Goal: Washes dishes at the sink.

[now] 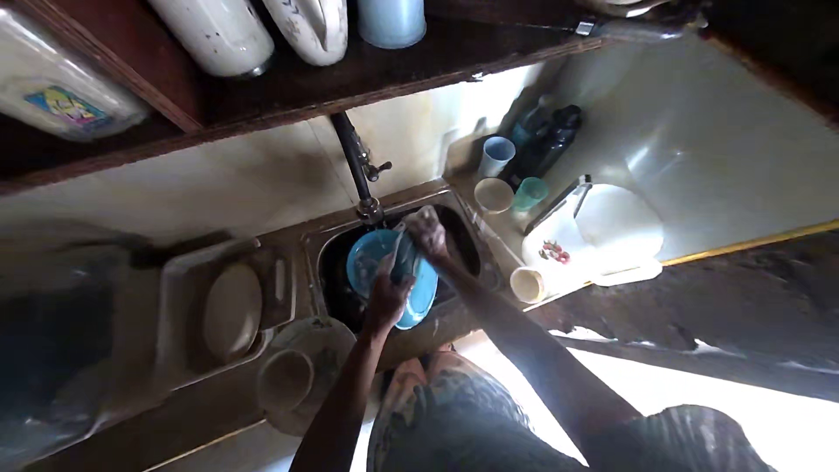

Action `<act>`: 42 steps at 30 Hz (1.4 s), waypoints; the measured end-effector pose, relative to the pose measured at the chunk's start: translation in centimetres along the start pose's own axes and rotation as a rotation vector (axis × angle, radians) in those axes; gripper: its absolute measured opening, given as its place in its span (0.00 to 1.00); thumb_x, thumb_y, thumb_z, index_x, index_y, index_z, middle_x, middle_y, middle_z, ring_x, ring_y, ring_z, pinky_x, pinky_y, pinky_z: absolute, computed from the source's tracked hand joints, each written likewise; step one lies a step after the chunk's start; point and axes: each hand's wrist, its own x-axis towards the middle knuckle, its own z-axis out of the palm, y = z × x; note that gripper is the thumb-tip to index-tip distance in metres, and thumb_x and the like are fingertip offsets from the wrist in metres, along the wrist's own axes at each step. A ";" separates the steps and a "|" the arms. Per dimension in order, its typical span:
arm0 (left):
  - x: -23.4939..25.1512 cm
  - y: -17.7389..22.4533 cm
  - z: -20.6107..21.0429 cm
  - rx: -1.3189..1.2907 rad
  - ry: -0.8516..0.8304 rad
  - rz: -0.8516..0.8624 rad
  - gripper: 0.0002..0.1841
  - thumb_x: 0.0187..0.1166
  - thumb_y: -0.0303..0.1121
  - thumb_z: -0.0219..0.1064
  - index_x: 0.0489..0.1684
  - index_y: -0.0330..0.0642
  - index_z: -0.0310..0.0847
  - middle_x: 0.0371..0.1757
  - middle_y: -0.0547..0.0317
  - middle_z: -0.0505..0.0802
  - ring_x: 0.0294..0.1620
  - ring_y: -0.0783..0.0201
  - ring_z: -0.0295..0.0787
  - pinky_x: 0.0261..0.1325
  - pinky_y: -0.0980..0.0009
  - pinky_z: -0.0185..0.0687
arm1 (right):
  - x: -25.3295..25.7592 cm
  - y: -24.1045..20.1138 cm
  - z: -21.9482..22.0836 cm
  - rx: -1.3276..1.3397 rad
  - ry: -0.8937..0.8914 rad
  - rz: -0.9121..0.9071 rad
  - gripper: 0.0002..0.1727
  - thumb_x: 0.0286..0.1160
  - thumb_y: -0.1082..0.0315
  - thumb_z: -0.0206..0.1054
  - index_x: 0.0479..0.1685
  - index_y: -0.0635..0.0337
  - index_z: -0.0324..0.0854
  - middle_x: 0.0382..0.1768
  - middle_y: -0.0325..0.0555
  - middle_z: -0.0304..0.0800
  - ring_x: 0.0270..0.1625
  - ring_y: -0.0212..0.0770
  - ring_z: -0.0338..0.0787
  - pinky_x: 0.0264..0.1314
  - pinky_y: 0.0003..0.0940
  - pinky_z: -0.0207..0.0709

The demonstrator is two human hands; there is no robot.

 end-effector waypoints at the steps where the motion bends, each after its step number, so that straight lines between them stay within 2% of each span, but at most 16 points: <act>1: 0.1 0.2 0.0 -0.043 0.022 0.008 0.32 0.75 0.25 0.69 0.82 0.29 0.67 0.74 0.35 0.81 0.72 0.53 0.80 0.75 0.59 0.75 | 0.6 -1.6 -1.6 0.063 -0.106 0.219 0.19 0.83 0.73 0.63 0.68 0.74 0.79 0.68 0.74 0.81 0.67 0.69 0.85 0.68 0.61 0.79; 4: 1.4 -0.7 -0.6 -0.049 0.063 0.039 0.31 0.74 0.25 0.70 0.79 0.27 0.69 0.71 0.37 0.84 0.71 0.55 0.82 0.76 0.60 0.76 | -1.1 -6.1 -2.0 0.244 -0.205 0.203 0.24 0.85 0.71 0.61 0.79 0.67 0.73 0.78 0.67 0.76 0.77 0.64 0.80 0.80 0.59 0.72; 6: 1.3 -0.7 -1.3 0.049 0.075 0.038 0.27 0.75 0.24 0.69 0.74 0.21 0.70 0.65 0.32 0.86 0.67 0.53 0.83 0.74 0.57 0.75 | -3.8 -7.8 -0.6 0.451 -0.168 -0.033 0.22 0.81 0.69 0.59 0.70 0.70 0.83 0.77 0.66 0.79 0.86 0.65 0.69 0.92 0.60 0.52; 7: 1.2 -0.5 -1.5 0.059 0.071 0.059 0.25 0.76 0.24 0.68 0.72 0.21 0.72 0.63 0.33 0.86 0.65 0.53 0.84 0.72 0.57 0.76 | -3.7 -7.5 -0.4 0.476 -0.162 -0.085 0.22 0.81 0.67 0.57 0.67 0.69 0.85 0.77 0.66 0.79 0.86 0.67 0.67 0.93 0.60 0.50; 12: -0.8 0.5 -0.9 -0.040 -0.038 0.044 0.28 0.73 0.25 0.68 0.74 0.26 0.72 0.66 0.38 0.86 0.63 0.60 0.85 0.68 0.64 0.79 | -0.4 -2.7 -2.5 0.303 -0.220 0.234 0.19 0.88 0.73 0.55 0.71 0.70 0.79 0.75 0.63 0.81 0.77 0.59 0.80 0.81 0.56 0.71; 16: 0.2 0.0 -1.3 0.155 -0.041 0.065 0.20 0.77 0.25 0.68 0.64 0.20 0.78 0.57 0.32 0.89 0.61 0.50 0.86 0.69 0.54 0.77 | -2.0 -8.9 -2.9 0.359 -0.191 0.001 0.16 0.74 0.73 0.67 0.58 0.71 0.89 0.71 0.62 0.86 0.84 0.63 0.73 0.90 0.58 0.59; 20: -1.0 0.3 -1.6 0.023 0.044 0.211 0.25 0.71 0.32 0.67 0.67 0.25 0.78 0.59 0.40 0.89 0.57 0.63 0.88 0.62 0.65 0.83 | 0.9 -2.3 -3.0 0.432 -0.185 0.216 0.18 0.86 0.72 0.57 0.65 0.74 0.83 0.66 0.65 0.87 0.70 0.56 0.86 0.77 0.50 0.76; 22: -1.7 1.1 -2.3 -0.064 0.077 0.205 0.27 0.67 0.31 0.70 0.66 0.22 0.77 0.57 0.43 0.89 0.54 0.71 0.86 0.60 0.74 0.82 | 2.6 0.5 -3.8 0.470 -0.153 0.297 0.18 0.88 0.76 0.52 0.65 0.77 0.82 0.64 0.67 0.88 0.67 0.54 0.87 0.76 0.47 0.75; 24: -1.4 1.7 -3.9 -0.064 0.018 0.077 0.28 0.68 0.29 0.73 0.68 0.23 0.76 0.56 0.45 0.90 0.53 0.72 0.87 0.60 0.74 0.83 | 4.2 0.1 -5.1 0.573 -0.109 0.348 0.16 0.87 0.76 0.53 0.57 0.79 0.83 0.52 0.57 0.91 0.54 0.35 0.88 0.65 0.31 0.79; 26: -0.2 2.6 -4.9 0.023 -0.085 -0.047 0.23 0.70 0.28 0.76 0.61 0.27 0.79 0.50 0.51 0.90 0.49 0.72 0.87 0.58 0.72 0.83 | 5.3 -1.7 -6.0 0.484 -0.165 0.257 0.12 0.81 0.74 0.60 0.47 0.75 0.86 0.37 0.47 0.90 0.40 0.27 0.86 0.51 0.27 0.81; 29: 1.5 3.5 -3.8 0.149 -0.115 0.015 0.17 0.70 0.31 0.78 0.53 0.30 0.85 0.44 0.50 0.92 0.46 0.64 0.88 0.58 0.63 0.84 | 4.4 -8.3 -7.4 0.075 -0.443 0.026 0.18 0.67 0.67 0.76 0.53 0.68 0.90 0.49 0.61 0.94 0.55 0.58 0.93 0.63 0.62 0.81; 32: 0.9 2.8 -1.9 0.250 0.076 0.204 0.14 0.76 0.35 0.74 0.42 0.29 0.89 0.34 0.47 0.92 0.37 0.59 0.89 0.49 0.55 0.85 | 3.1 -8.0 -5.9 0.299 -0.274 -0.157 0.18 0.60 0.73 0.77 0.52 0.71 0.91 0.54 0.62 0.94 0.61 0.56 0.91 0.73 0.54 0.78; 35: -1.1 2.1 -1.2 0.107 0.260 0.116 0.14 0.81 0.33 0.65 0.40 0.27 0.88 0.36 0.51 0.92 0.41 0.70 0.87 0.55 0.67 0.81 | 4.3 -2.7 -5.1 0.649 -0.206 0.238 0.15 0.84 0.74 0.58 0.52 0.77 0.86 0.51 0.56 0.93 0.54 0.36 0.89 0.66 0.34 0.80; 38: -1.3 1.5 -2.5 0.030 0.136 0.023 0.13 0.82 0.30 0.64 0.47 0.25 0.85 0.43 0.52 0.91 0.47 0.74 0.84 0.59 0.73 0.78 | 4.8 0.2 -4.8 0.465 -0.246 0.385 0.19 0.90 0.64 0.55 0.47 0.72 0.88 0.42 0.56 0.92 0.46 0.44 0.89 0.59 0.47 0.80; 40: -0.1 1.9 -3.3 0.087 -0.019 -0.062 0.16 0.81 0.33 0.67 0.58 0.29 0.83 0.51 0.49 0.91 0.54 0.67 0.85 0.64 0.67 0.79 | 4.7 -2.3 -5.4 0.253 -0.333 0.273 0.16 0.87 0.68 0.57 0.55 0.67 0.89 0.51 0.61 0.94 0.57 0.55 0.91 0.67 0.59 0.79; 42: 0.8 2.3 -2.4 0.185 -0.026 -0.056 0.15 0.87 0.32 0.61 0.58 0.27 0.84 0.54 0.39 0.91 0.59 0.55 0.86 0.68 0.57 0.77 | 3.0 -6.7 -4.7 0.103 -0.360 0.174 0.16 0.78 0.70 0.68 0.61 0.65 0.88 0.55 0.64 0.93 0.58 0.63 0.92 0.63 0.67 0.81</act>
